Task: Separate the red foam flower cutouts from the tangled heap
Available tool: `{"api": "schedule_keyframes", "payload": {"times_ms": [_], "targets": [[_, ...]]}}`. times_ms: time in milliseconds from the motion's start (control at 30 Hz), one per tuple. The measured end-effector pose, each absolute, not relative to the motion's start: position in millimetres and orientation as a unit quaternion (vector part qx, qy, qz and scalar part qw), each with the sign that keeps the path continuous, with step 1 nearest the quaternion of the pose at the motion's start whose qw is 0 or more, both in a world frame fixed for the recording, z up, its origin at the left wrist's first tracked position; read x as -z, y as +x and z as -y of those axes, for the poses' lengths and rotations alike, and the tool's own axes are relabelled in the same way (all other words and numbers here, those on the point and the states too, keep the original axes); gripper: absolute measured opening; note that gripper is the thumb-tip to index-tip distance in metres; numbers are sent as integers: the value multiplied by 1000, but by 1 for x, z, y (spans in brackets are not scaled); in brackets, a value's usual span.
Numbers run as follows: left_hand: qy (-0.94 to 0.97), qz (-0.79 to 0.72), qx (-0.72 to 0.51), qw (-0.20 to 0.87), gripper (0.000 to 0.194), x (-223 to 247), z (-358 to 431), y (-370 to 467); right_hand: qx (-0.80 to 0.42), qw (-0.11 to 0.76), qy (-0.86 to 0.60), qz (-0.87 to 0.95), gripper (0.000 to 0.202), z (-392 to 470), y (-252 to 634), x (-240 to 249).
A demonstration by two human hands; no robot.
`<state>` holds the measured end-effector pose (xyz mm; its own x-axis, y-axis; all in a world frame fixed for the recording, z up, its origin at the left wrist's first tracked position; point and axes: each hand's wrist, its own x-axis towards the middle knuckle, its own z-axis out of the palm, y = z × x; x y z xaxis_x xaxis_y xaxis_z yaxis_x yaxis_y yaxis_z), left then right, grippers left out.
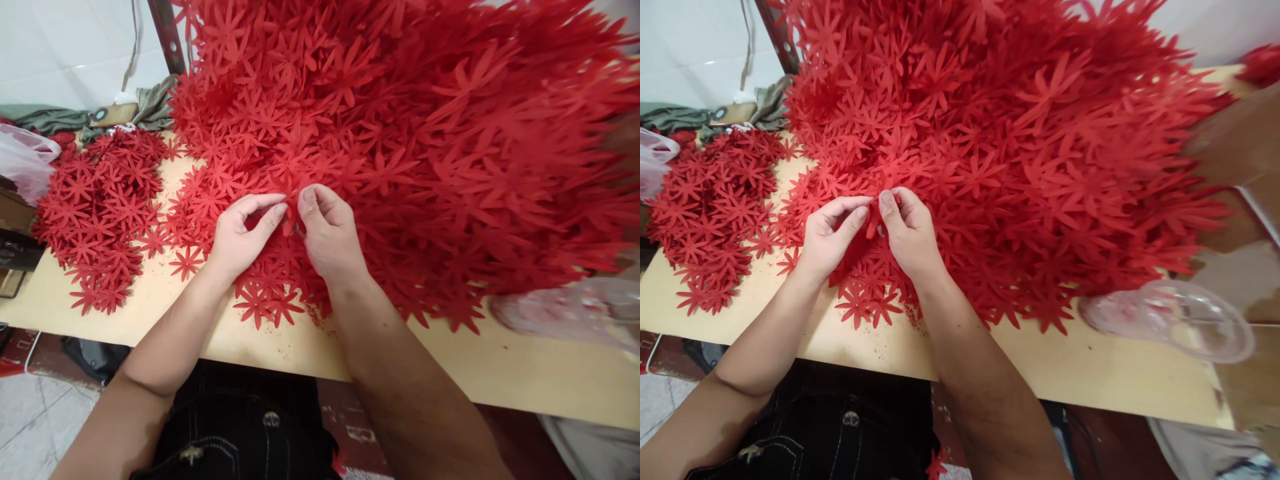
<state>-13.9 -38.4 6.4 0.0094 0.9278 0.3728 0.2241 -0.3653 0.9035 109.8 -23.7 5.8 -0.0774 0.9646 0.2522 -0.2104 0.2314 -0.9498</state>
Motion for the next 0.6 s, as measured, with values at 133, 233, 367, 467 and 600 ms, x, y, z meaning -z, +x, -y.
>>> {"api": "schedule_keyframes", "payload": {"times_ms": [133,233,367,467,600], "targets": [[613,-469,-552,316,26,-10,41,-11,-525,572,-338,531,46,26,108,-7],[604,-474,-562,307,26,-10,40,-11,-532,566,-325,539,41,28,107,-7],[550,-493,-623,257,28,-6,30,-31,-526,573,-318,542,37,27,109,-6],[530,-511,-653,176,25,-2,19,-56,-524,586,-317,530,35,24,111,-5],[583,-543,-604,21,43,-2,19,-68,-537,574,-327,524,42,23,110,-4]]}}
